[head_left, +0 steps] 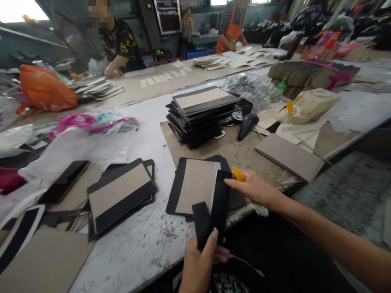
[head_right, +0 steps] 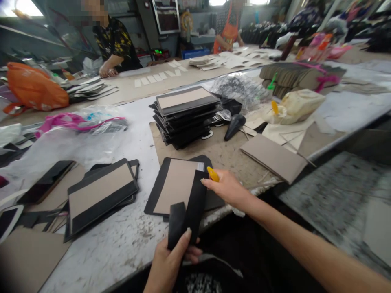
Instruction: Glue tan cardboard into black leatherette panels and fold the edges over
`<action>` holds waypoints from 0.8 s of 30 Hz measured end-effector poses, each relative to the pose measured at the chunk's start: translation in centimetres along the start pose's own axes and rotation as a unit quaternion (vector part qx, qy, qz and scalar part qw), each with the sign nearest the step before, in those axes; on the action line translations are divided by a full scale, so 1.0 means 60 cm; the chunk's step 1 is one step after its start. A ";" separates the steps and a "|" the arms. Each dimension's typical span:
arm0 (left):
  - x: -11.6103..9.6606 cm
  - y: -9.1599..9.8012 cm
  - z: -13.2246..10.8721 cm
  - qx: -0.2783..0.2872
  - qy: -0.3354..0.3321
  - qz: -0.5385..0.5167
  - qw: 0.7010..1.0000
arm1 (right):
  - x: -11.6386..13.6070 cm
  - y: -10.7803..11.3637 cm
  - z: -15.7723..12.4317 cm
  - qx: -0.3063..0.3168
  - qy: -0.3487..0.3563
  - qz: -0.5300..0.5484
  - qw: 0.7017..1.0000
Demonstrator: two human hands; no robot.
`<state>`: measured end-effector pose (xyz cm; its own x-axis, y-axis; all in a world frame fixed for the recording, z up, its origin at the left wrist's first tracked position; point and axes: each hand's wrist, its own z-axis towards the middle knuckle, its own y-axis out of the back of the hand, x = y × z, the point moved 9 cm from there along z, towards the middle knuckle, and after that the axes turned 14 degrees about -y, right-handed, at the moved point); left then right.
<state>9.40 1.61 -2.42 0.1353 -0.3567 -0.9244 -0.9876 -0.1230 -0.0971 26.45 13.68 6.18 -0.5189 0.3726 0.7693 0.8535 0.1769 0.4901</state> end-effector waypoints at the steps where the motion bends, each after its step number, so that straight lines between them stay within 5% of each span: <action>1: 0.002 -0.002 0.002 0.002 0.012 0.001 1.000 | 0.007 -0.002 0.012 0.007 0.006 -0.028 1.000; 7: -0.002 -0.006 0.016 -0.031 0.077 -0.006 0.997 | 0.024 -0.019 0.072 -0.014 0.019 -0.253 0.967; 24: -0.024 -0.019 0.045 -0.034 0.059 0.036 0.997 | 0.040 -0.040 0.100 -0.036 0.082 -0.408 0.909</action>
<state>10.13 4.74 -1.99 0.0764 -0.4731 -0.8777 -0.9880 -0.1544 -0.0028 23.39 19.60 4.40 -0.9826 0.0026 0.1857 0.1794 0.2719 0.9454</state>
